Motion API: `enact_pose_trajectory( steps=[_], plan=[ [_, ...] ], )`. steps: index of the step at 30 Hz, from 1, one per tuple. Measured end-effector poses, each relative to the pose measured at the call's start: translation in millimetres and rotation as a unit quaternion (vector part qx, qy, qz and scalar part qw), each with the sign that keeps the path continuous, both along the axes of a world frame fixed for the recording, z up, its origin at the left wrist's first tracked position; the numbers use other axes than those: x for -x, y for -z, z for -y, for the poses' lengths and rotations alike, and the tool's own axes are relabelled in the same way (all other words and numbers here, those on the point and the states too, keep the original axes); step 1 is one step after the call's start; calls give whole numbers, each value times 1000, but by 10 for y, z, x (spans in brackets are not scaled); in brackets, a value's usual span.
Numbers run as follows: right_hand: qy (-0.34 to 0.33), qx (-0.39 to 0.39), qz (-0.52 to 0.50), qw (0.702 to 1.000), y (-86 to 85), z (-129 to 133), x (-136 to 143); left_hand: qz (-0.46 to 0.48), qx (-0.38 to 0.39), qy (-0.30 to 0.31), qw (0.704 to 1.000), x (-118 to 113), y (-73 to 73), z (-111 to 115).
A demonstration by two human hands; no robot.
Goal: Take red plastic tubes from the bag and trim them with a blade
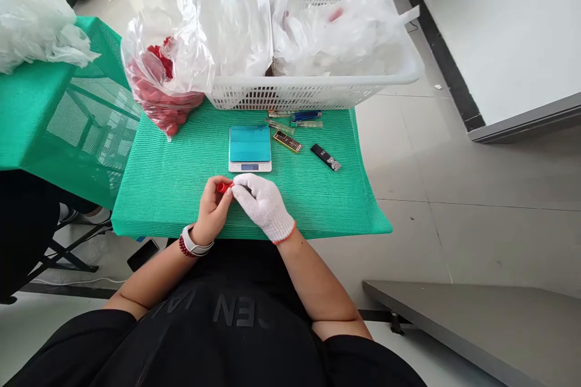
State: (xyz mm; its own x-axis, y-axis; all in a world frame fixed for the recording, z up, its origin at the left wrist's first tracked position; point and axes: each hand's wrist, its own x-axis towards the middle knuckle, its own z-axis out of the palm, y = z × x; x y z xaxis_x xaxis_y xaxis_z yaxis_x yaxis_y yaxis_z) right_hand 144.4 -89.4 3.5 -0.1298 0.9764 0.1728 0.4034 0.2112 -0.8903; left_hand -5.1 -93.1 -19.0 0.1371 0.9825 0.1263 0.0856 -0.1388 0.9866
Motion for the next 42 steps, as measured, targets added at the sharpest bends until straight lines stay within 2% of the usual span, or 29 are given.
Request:
enact_pose_trajectory(
  steps=[22, 28, 36, 42],
  plan=[
    [2, -3, 12, 1000, -6, -11, 0, -9, -1, -3, 1000, 9, -4, -4],
    [2, -4, -7, 1000, -28, -3, 4, 13, 0, -7, 1000, 3, -10, -10],
    [-63, -19, -41, 997, -68, 61, -25, 3, -4, 16, 1000, 35, 22, -3],
    [2, 6, -31, 999, 2, 51, 4, -6, -38, 10, 999, 14, 43, -17]
  ],
)
